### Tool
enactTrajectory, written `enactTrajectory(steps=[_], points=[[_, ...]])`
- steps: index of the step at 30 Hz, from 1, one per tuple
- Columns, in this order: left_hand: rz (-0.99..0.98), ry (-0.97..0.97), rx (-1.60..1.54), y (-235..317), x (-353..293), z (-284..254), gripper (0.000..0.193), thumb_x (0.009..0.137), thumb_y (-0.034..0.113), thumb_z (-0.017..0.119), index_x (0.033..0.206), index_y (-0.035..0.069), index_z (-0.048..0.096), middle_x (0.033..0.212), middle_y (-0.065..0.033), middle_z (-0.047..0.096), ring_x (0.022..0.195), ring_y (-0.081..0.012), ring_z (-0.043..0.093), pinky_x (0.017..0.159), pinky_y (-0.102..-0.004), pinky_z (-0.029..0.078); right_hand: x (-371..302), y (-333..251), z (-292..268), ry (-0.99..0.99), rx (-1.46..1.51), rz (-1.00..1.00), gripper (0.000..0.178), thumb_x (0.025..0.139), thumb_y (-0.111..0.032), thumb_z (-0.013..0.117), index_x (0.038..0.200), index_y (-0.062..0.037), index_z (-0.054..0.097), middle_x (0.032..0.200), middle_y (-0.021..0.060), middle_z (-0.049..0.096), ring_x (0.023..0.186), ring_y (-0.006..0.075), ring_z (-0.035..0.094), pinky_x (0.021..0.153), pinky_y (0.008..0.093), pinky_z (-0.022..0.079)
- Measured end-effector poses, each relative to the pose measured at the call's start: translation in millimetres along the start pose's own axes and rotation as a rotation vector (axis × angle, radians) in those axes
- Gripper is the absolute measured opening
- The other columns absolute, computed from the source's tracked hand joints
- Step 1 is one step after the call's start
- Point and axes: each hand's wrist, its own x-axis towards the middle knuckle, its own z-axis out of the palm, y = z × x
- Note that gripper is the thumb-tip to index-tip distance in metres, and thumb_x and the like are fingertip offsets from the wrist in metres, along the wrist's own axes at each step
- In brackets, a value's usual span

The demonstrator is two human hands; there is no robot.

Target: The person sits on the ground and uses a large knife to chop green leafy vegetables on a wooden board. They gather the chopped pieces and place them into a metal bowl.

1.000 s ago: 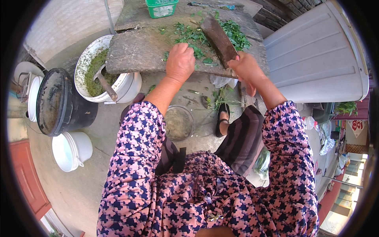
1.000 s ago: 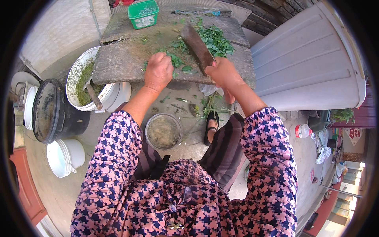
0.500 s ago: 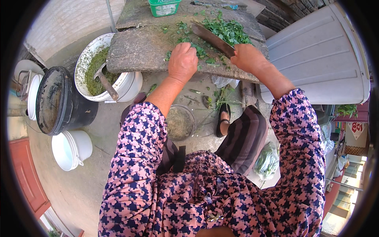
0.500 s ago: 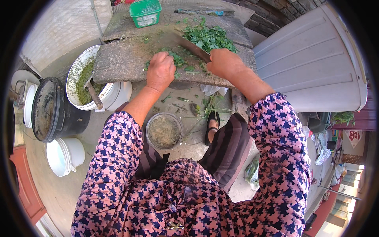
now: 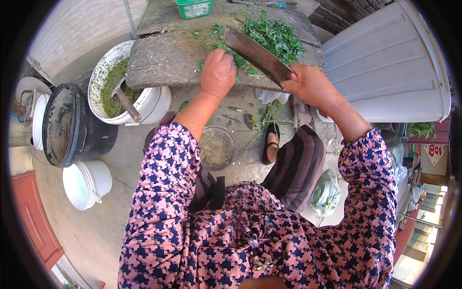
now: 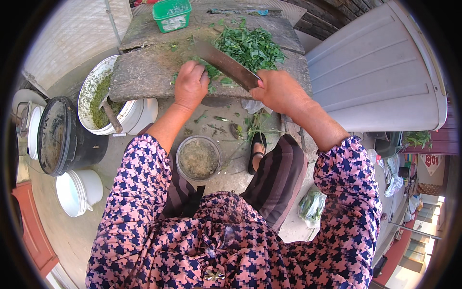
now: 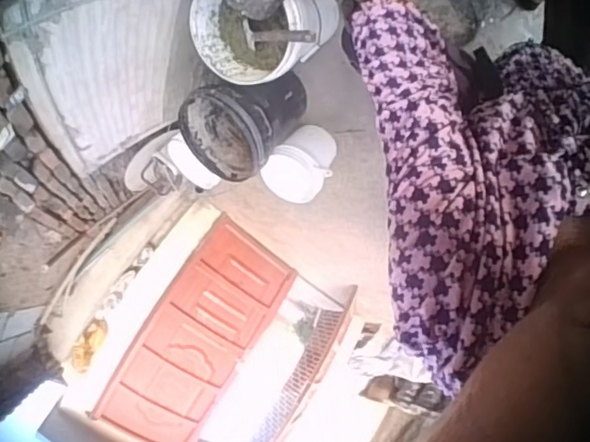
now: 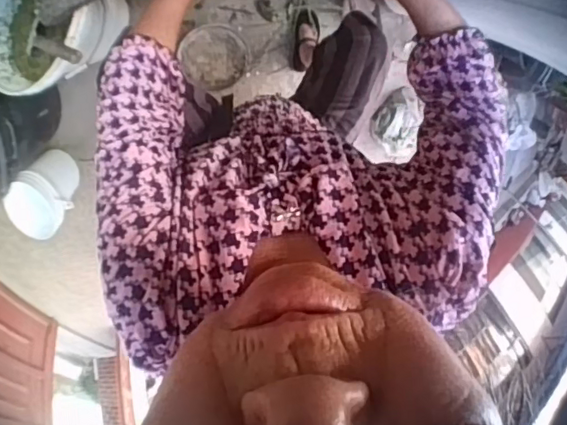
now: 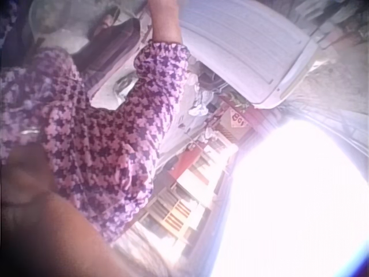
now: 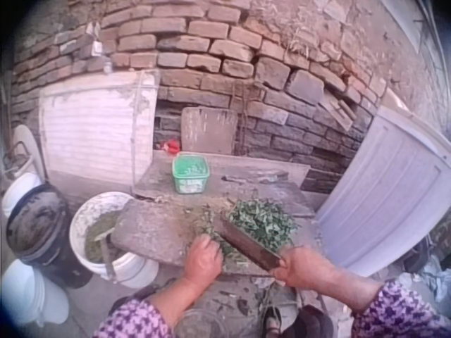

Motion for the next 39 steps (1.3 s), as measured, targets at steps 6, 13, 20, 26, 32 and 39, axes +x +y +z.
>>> enactTrajectory(steps=[6,13,20,26,32,39], points=[[0.047,0.018,-0.014,-1.0,0.5,1.6,0.007,0.073,0.004,0.064,0.076,0.004,0.058,0.085,-0.0129,0.054,0.083,-0.0350,0.055,0.074,-0.0442,0.047,6.3,6.4,5.0,-0.077,0.056,-0.003,0.030,0.083,-0.023,0.067,0.082,0.0022,0.051,0.067,0.0194,0.057,0.059,0.0363,0.056,0.064,0.0451,0.048],[0.032,-0.020,0.023,-1.7,-0.6,-1.9,0.009,0.070,0.003,0.062,0.072,0.005,0.054,0.083,-0.0121,0.051,0.082,-0.0346,0.053,0.072,-0.0450,0.047,46.1,-13.1,0.3,-0.265,0.001,0.088,0.026,0.082,-0.022,0.064,0.079,0.0015,0.052,0.063,0.0153,0.059,0.050,0.0275,0.061,0.053,0.0403,0.051],[0.068,-0.027,0.002,-5.6,1.5,-2.6,0.012,0.070,0.008,0.068,0.075,0.004,0.058,0.087,-0.0116,0.053,0.085,-0.0343,0.054,0.073,-0.0441,0.047,88.8,-39.8,47.3,0.001,0.039,-0.014,0.026,0.081,-0.022,0.064,0.083,0.0024,0.057,0.070,0.0192,0.064,0.057,0.0309,0.065,0.061,0.0407,0.054],[0.056,-0.187,0.006,9.7,3.6,-19.4,0.023,0.070,0.016,0.072,0.085,0.002,0.062,0.096,-0.0125,0.054,0.096,-0.0348,0.053,0.082,-0.0437,0.046,92.2,18.7,60.5,0.079,0.797,0.355,0.027,0.085,-0.024,0.067,0.079,-0.0005,0.054,0.060,0.0055,0.056,0.044,0.0179,0.054,0.042,0.0334,0.043],[0.141,-0.136,-0.008,-5.0,-1.1,-14.9,0.028,0.070,0.006,0.071,0.096,0.001,0.062,0.102,-0.0175,0.057,0.095,-0.0394,0.056,0.085,-0.0451,0.047,69.8,23.8,47.7,0.238,0.753,0.289,0.027,0.085,-0.024,0.068,0.080,-0.0002,0.055,0.062,0.0061,0.057,0.045,0.0171,0.054,0.044,0.0330,0.044],[-0.092,-0.074,0.057,-8.8,11.8,-10.6,0.022,0.077,0.010,0.069,0.096,0.004,0.060,0.106,-0.0145,0.054,0.094,-0.0373,0.059,0.077,-0.0466,0.050,24.5,10.0,35.5,0.207,0.428,0.169,0.031,0.083,-0.028,0.065,0.083,0.0011,0.053,0.066,0.0155,0.060,0.058,0.0290,0.061,0.058,0.0416,0.049]])
